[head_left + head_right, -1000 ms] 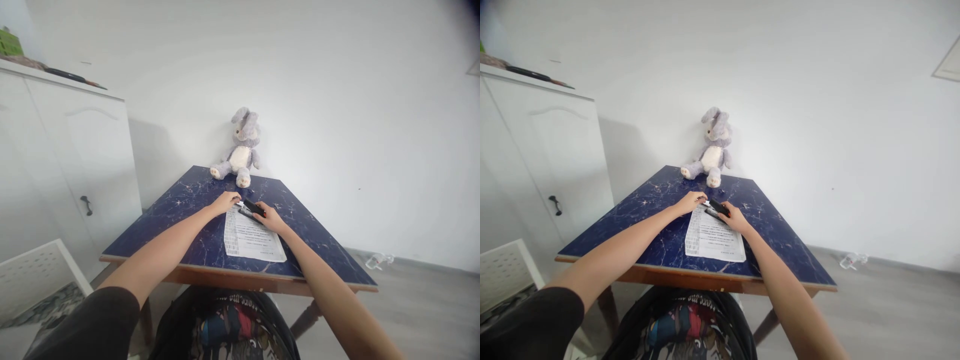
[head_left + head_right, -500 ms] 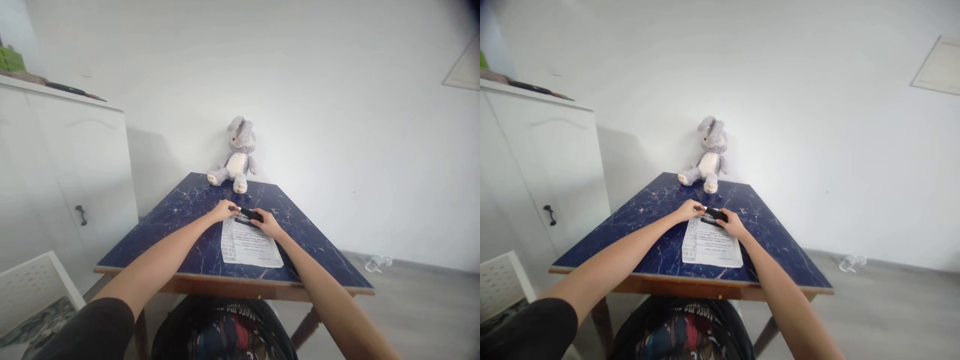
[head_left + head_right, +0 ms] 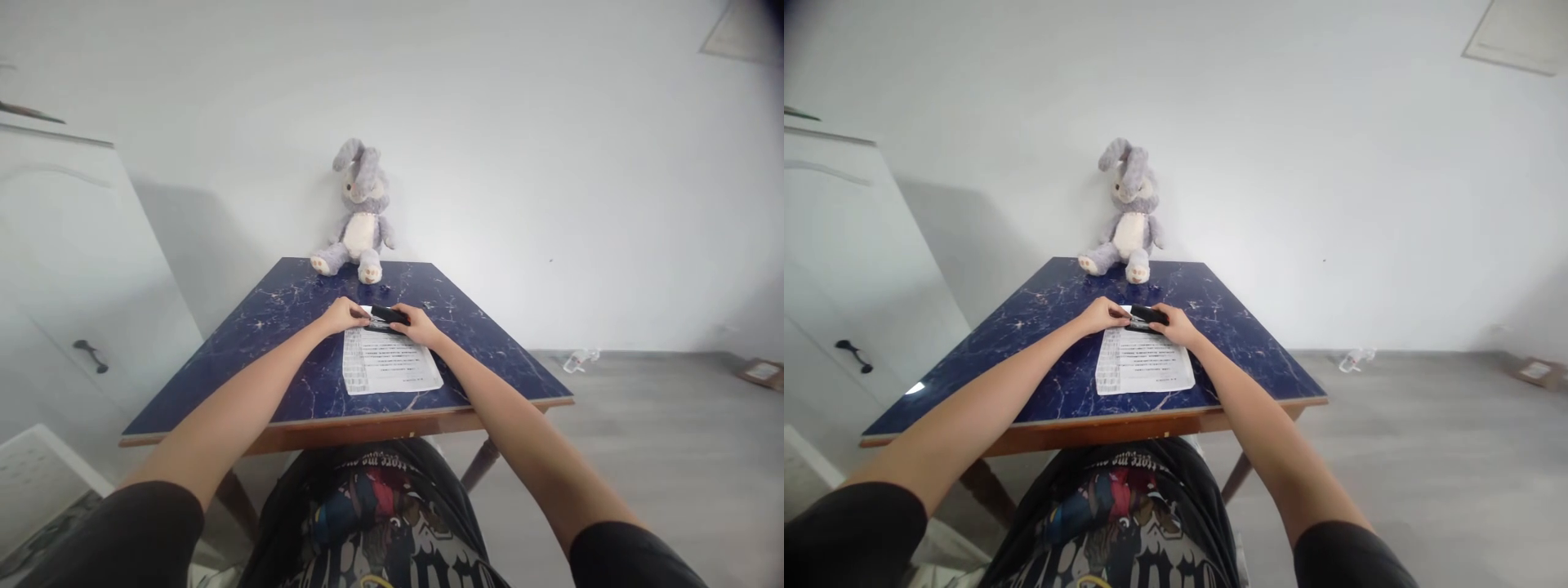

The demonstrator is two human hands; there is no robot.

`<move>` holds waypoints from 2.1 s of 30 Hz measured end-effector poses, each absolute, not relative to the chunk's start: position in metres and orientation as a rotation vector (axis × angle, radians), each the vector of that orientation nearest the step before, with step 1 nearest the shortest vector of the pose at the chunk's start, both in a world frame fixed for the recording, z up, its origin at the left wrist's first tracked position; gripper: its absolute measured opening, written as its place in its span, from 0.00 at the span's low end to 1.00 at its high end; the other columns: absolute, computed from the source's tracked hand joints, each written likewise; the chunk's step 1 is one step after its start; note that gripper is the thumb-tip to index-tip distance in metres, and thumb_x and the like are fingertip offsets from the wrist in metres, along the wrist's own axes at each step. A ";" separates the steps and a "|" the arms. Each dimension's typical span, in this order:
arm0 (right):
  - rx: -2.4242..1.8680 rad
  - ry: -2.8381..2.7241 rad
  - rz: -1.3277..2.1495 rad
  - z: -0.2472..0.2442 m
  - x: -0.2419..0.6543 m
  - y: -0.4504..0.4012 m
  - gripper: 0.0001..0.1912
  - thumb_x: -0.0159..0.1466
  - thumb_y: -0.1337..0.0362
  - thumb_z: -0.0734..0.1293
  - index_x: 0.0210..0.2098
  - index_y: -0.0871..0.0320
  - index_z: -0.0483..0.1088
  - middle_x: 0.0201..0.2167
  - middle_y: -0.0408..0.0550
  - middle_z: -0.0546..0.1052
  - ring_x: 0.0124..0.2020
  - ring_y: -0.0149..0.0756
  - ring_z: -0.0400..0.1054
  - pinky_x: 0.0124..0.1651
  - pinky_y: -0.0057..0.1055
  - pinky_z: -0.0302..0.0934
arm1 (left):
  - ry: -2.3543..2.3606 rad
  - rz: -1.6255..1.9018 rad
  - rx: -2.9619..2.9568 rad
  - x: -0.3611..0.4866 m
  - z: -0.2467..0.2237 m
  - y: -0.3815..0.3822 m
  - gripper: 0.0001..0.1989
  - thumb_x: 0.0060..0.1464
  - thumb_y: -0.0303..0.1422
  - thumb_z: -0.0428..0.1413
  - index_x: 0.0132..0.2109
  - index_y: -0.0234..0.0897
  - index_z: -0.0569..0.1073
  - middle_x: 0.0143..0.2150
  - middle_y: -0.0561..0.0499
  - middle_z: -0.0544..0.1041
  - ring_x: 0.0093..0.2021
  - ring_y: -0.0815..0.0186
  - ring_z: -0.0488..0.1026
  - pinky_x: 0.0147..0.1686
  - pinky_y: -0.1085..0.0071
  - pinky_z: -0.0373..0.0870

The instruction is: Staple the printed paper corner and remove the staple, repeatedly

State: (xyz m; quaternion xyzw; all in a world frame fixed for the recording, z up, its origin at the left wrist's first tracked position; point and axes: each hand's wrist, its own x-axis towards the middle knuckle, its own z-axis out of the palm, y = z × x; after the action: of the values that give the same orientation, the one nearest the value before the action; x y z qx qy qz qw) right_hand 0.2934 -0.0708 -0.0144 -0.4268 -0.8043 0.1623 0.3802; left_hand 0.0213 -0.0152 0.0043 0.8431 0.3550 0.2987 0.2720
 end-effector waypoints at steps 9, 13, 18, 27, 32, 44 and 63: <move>-1.111 -1.992 0.474 -0.014 0.292 -0.071 0.19 0.59 0.57 0.72 0.49 0.56 0.76 0.42 0.47 0.81 0.42 0.42 0.73 0.50 0.38 0.64 | 0.811 0.689 2.363 -0.002 0.012 -0.007 0.19 0.52 0.42 0.66 0.49 0.39 0.86 0.45 0.46 0.86 0.44 0.56 0.82 0.50 0.66 0.74; -1.055 -1.901 0.602 -0.012 0.297 -0.073 0.19 0.58 0.56 0.73 0.47 0.58 0.76 0.40 0.45 0.79 0.41 0.41 0.72 0.49 0.36 0.64 | 0.705 0.647 2.212 -0.012 0.017 -0.004 0.25 0.48 0.45 0.69 0.51 0.36 0.85 0.48 0.43 0.85 0.47 0.54 0.82 0.55 0.61 0.74; -0.893 -1.908 0.760 -0.005 0.295 -0.083 0.25 0.57 0.52 0.75 0.49 0.59 0.76 0.41 0.48 0.79 0.43 0.43 0.71 0.51 0.37 0.64 | 0.679 0.716 2.071 0.004 0.016 -0.014 0.36 0.39 0.43 0.74 0.56 0.33 0.81 0.44 0.41 0.85 0.44 0.53 0.82 0.48 0.59 0.77; -0.916 -1.906 0.759 -0.007 0.287 -0.085 0.28 0.57 0.45 0.75 0.48 0.59 0.75 0.41 0.48 0.79 0.41 0.42 0.72 0.47 0.37 0.65 | 0.715 0.846 2.201 0.032 0.014 -0.020 0.26 0.40 0.44 0.72 0.45 0.33 0.83 0.38 0.46 0.84 0.39 0.59 0.80 0.41 0.67 0.75; -0.967 -2.052 0.658 0.000 0.283 -0.091 0.25 0.56 0.48 0.77 0.45 0.58 0.75 0.38 0.47 0.79 0.39 0.41 0.72 0.45 0.35 0.65 | 0.753 0.843 2.277 0.011 0.010 -0.007 0.24 0.56 0.52 0.60 0.44 0.34 0.83 0.40 0.45 0.84 0.42 0.59 0.80 0.46 0.67 0.73; -1.162 -2.115 0.798 0.004 0.382 -0.121 0.27 0.59 0.38 0.71 0.39 0.57 0.72 0.35 0.47 0.77 0.37 0.42 0.72 0.41 0.35 0.66 | 0.910 0.699 2.673 0.014 -0.009 -0.003 0.14 0.60 0.44 0.61 0.49 0.47 0.84 0.49 0.46 0.79 0.52 0.55 0.74 0.57 0.61 0.66; -1.572 -2.331 0.215 0.006 0.394 -0.001 0.20 0.54 0.69 0.70 0.45 0.52 0.83 0.54 0.49 0.81 0.58 0.54 0.75 0.65 0.47 0.65 | 1.010 0.670 2.606 0.019 -0.008 -0.011 0.09 0.59 0.37 0.62 0.47 0.47 0.83 0.47 0.45 0.77 0.54 0.52 0.71 0.62 0.51 0.62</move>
State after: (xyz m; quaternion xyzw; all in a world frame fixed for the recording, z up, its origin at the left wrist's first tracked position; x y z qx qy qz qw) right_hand 0.3944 -0.0009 0.0060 -0.5503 -0.8160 0.0754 0.1601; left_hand 0.0187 -0.0111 -0.0077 0.8987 0.3481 0.2311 0.1334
